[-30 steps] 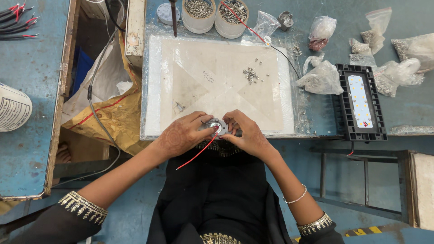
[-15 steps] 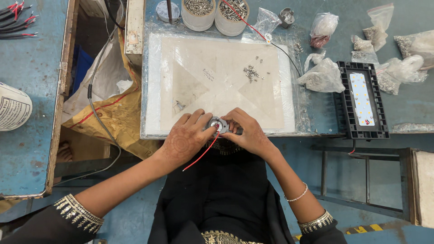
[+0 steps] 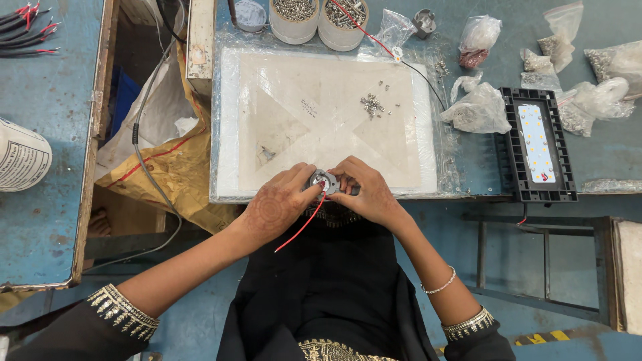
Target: The person assembles a small circular electronic component by inserting wires into a socket and securing them with a hot glue gun. They handle wires, a socket, and a glue gun, working at a cluttered workstation with various tools and parts.
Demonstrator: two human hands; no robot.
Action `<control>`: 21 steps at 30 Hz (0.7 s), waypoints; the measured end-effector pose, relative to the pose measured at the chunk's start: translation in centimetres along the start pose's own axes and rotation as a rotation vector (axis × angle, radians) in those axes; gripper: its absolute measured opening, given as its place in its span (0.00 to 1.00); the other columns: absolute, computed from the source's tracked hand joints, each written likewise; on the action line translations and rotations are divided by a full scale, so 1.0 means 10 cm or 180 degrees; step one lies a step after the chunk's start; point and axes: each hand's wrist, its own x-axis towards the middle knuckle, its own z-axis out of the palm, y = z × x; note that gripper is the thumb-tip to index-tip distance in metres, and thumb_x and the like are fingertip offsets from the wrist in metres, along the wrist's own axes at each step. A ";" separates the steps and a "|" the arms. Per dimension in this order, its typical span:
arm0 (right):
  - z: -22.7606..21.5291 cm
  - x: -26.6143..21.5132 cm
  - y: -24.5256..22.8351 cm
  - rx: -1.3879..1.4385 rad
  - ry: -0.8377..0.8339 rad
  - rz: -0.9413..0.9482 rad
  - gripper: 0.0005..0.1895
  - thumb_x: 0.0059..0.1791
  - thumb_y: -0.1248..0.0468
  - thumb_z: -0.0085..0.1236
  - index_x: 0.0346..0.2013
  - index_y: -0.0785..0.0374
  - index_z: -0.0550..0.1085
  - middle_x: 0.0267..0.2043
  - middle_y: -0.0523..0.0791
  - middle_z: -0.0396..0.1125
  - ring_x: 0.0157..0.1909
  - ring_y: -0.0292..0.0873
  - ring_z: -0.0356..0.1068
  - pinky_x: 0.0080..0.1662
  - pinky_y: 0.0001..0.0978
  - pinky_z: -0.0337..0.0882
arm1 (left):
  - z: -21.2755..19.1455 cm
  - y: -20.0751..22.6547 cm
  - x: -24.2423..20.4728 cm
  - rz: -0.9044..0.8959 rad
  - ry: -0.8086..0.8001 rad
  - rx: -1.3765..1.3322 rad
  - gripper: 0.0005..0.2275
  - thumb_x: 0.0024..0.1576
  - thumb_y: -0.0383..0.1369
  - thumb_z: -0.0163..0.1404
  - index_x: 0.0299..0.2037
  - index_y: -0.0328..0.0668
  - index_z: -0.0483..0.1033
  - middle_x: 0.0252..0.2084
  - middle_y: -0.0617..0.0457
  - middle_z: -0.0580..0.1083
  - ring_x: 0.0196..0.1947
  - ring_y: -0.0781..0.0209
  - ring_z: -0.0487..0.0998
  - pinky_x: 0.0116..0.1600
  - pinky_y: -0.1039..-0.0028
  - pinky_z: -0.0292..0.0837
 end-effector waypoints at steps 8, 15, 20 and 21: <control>-0.28 0.02 0.21 0.0268 -0.0340 -0.0078 0.19 0.46 0.70 0.64 0.51 0.67 0.75 0.45 0.44 0.69 0.42 0.37 0.73 0.44 0.28 0.75 | 0.00 -0.01 -0.02 -0.0050 0.0060 -0.0195 0.11 0.53 0.27 0.55 0.47 0.38 0.76 0.52 0.42 0.71 0.51 0.47 0.75 0.51 0.63 0.74; -1.71 0.78 1.43 -0.0031 0.1980 0.0281 0.08 0.54 0.73 0.55 0.43 0.67 0.81 0.36 0.48 0.76 0.35 0.35 0.76 0.40 0.25 0.76 | 0.05 0.05 -0.03 -0.0355 0.0062 -0.0350 0.11 0.55 0.28 0.55 0.48 0.36 0.76 0.51 0.39 0.71 0.52 0.44 0.75 0.51 0.61 0.74; -2.36 1.20 2.22 -0.0894 0.1935 0.0955 0.06 0.46 0.72 0.60 0.35 0.66 0.83 0.26 0.47 0.75 0.26 0.35 0.74 0.33 0.26 0.73 | 0.05 0.06 -0.01 -0.0390 0.0147 -0.0426 0.11 0.54 0.29 0.56 0.47 0.36 0.76 0.51 0.39 0.71 0.52 0.43 0.75 0.52 0.61 0.74; -2.39 1.25 2.34 -0.1006 0.1900 0.1065 0.05 0.45 0.72 0.61 0.33 0.66 0.83 0.25 0.47 0.75 0.25 0.36 0.74 0.33 0.27 0.74 | 0.05 0.07 -0.01 -0.0389 0.0156 -0.0430 0.12 0.54 0.28 0.56 0.47 0.36 0.76 0.51 0.39 0.71 0.53 0.43 0.75 0.53 0.61 0.74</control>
